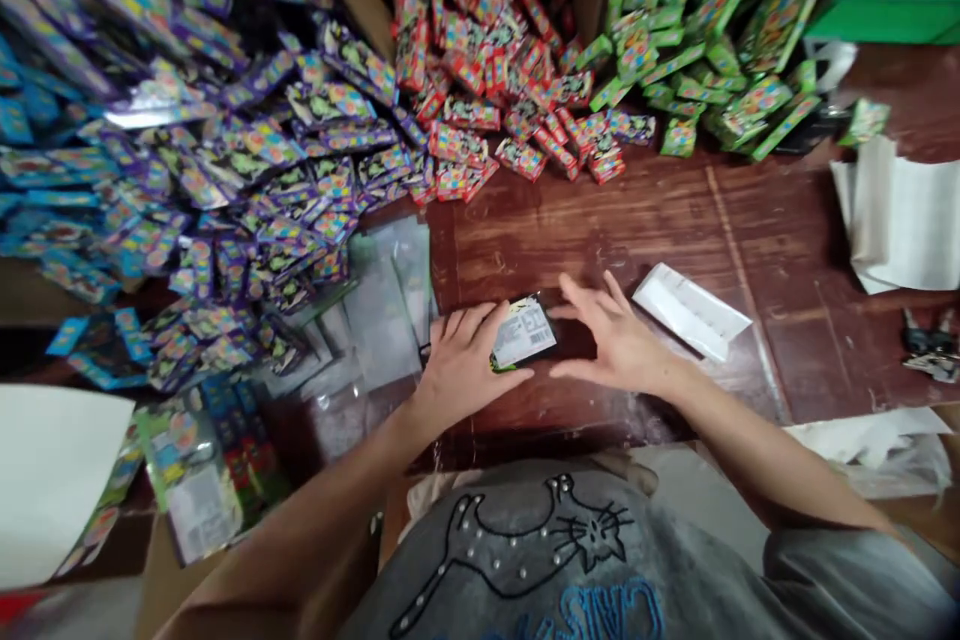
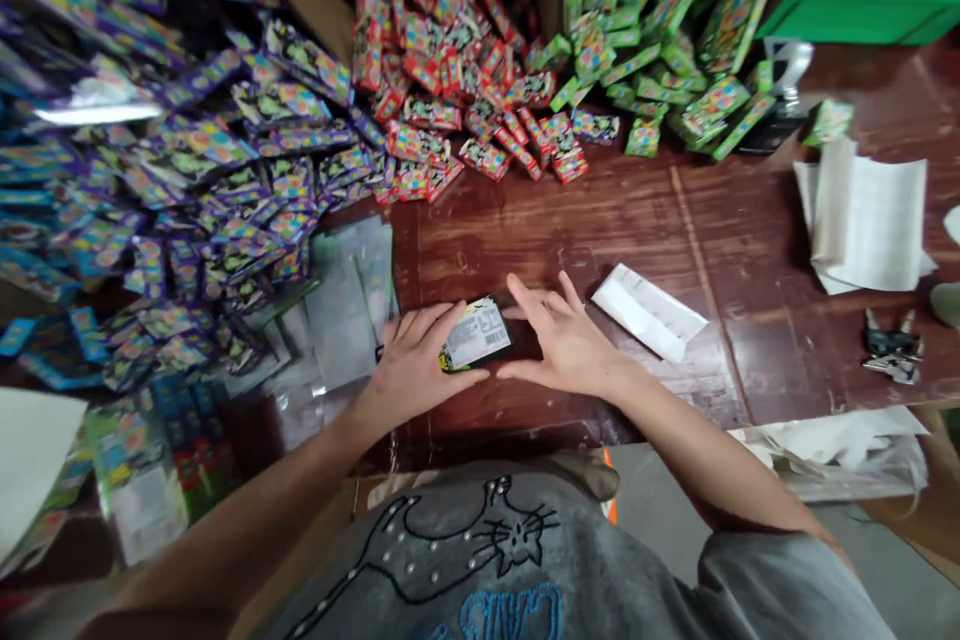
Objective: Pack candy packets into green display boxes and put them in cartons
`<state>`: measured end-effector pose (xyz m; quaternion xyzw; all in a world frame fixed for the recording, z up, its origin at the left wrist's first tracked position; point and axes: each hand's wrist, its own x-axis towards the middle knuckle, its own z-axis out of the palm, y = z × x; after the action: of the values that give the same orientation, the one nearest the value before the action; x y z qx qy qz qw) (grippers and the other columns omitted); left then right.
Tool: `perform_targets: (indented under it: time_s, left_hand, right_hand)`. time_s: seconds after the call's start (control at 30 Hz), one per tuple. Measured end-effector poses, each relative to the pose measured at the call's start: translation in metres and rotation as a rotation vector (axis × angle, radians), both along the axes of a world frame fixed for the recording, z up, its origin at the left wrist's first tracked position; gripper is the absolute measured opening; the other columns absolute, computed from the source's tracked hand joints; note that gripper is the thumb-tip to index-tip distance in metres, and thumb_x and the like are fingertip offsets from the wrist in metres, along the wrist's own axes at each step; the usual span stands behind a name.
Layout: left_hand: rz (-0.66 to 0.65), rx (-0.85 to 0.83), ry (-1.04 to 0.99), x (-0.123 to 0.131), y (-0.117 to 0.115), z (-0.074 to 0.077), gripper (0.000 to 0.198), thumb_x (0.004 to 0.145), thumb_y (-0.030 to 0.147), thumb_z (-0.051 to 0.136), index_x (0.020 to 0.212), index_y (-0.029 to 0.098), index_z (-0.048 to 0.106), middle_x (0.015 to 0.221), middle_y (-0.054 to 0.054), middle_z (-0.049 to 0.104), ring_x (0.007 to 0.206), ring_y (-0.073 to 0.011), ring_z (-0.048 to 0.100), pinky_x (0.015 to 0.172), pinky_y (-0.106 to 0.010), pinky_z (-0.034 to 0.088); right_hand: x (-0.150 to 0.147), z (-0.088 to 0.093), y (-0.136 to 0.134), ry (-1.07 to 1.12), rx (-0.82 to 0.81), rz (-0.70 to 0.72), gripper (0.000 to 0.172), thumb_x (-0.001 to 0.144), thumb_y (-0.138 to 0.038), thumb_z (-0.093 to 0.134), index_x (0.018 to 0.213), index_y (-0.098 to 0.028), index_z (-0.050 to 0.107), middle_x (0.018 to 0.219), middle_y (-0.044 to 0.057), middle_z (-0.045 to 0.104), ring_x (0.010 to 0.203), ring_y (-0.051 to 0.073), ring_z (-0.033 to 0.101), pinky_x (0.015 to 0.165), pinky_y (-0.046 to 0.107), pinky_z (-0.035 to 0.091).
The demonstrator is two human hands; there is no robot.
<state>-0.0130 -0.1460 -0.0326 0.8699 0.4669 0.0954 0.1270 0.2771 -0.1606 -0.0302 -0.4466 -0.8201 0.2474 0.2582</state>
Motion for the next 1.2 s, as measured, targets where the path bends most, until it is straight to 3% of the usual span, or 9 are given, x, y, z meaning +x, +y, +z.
perform_targets:
  time_s: [0.1,0.2,0.33,0.43,0.7,0.9,1.03,1.13,1.2]
  left_hand:
    - [-0.122,0.023,-0.014,0.02,0.045,0.011,0.086,0.084,0.059,0.088,0.155,0.023,0.056,0.156,-0.018,0.061,0.141,-0.042,0.056,0.114,-0.059,0.047]
    - [-0.215,0.16,-0.032,0.059,0.119,0.017,0.052,0.101,0.034,0.069,0.152,0.025,0.06,0.158,-0.018,0.058,0.145,-0.0409,0.051,0.115,-0.062,0.044]
    - [-0.3,0.29,-0.049,0.119,0.213,0.013,0.039,0.106,0.02,0.049,0.135,0.027,0.074,0.145,-0.017,0.066,0.138,-0.0398,0.054,0.109,-0.064,0.044]
    - [-0.362,0.283,-0.017,0.139,0.241,0.008,0.038,0.108,0.019,0.043,0.118,0.023,0.08,0.132,-0.018,0.071,0.128,-0.0395,0.057,0.104,-0.062,0.046]
    - [-0.334,0.265,0.085,0.135,0.243,0.007,0.038,0.108,0.021,0.044,0.133,0.021,0.074,0.141,-0.018,0.068,0.13,-0.0381,0.057,0.106,-0.059,0.047]
    - [-0.256,0.185,-0.052,0.148,0.244,0.027,0.037,0.101,0.017,0.059,0.136,0.02,0.071,0.133,-0.017,0.072,0.135,-0.0371,0.058,0.115,-0.059,0.045]
    - [-0.132,-0.077,-0.386,0.134,0.18,0.036,0.038,0.102,0.021,0.061,0.14,0.019,0.065,0.117,-0.009,0.075,0.105,-0.0249,0.071,0.095,-0.043,0.057]
    - [-0.169,-0.396,-0.443,0.119,0.109,0.03,0.026,0.103,0.027,0.062,0.127,0.02,0.069,0.103,-0.004,0.078,0.086,-0.0184,0.071,0.08,-0.034,0.057]
    - [-0.195,-0.392,-0.313,0.109,0.07,0.026,0.023,0.105,0.033,0.063,0.123,0.022,0.072,0.108,-0.005,0.08,0.096,-0.0218,0.072,0.089,-0.039,0.056]
  right_hand:
    - [0.059,0.016,0.038,-0.115,0.11,-0.261,0.091,0.101,-0.065,0.063,0.175,-0.029,0.023,0.154,0.015,0.066,0.141,0.039,0.061,0.129,0.076,0.028]
    - [0.148,0.026,0.095,-0.313,0.232,-0.624,0.078,0.101,-0.06,0.061,0.165,-0.018,0.042,0.16,0.023,0.056,0.148,0.046,0.051,0.122,0.072,0.038]
    - [0.233,0.023,0.166,-0.487,0.189,-0.854,0.1,0.089,-0.063,0.076,0.165,-0.008,0.038,0.163,0.03,0.048,0.15,0.05,0.043,0.121,0.075,0.035]
    - [0.245,0.018,0.194,-0.54,0.11,-0.865,0.11,0.082,-0.062,0.084,0.165,-0.008,0.037,0.16,0.031,0.051,0.148,0.052,0.044,0.122,0.078,0.029]
    - [0.238,0.01,0.197,-0.519,0.15,-0.746,0.079,0.092,-0.065,0.074,0.145,-0.007,0.061,0.153,0.031,0.059,0.143,0.046,0.046,0.122,0.082,0.017]
    - [0.204,0.064,0.163,-0.436,0.244,-0.824,0.052,0.109,-0.049,0.048,0.14,-0.014,0.07,0.135,0.024,0.076,0.132,0.041,0.065,0.118,0.075,0.038]
    - [0.157,0.077,0.071,-0.134,0.118,-0.675,0.056,0.106,-0.046,0.054,0.148,-0.011,0.065,0.139,0.024,0.074,0.125,0.037,0.073,0.11,0.059,0.055]
    - [0.116,0.049,-0.003,-0.023,-0.194,-0.378,0.046,0.108,-0.054,0.052,0.136,-0.024,0.073,0.126,0.009,0.082,0.108,0.028,0.08,0.096,0.045,0.066]
    - [0.093,0.025,-0.04,-0.01,-0.323,-0.327,0.043,0.11,-0.051,0.047,0.137,-0.028,0.072,0.12,0.007,0.083,0.103,0.027,0.081,0.091,0.045,0.068]
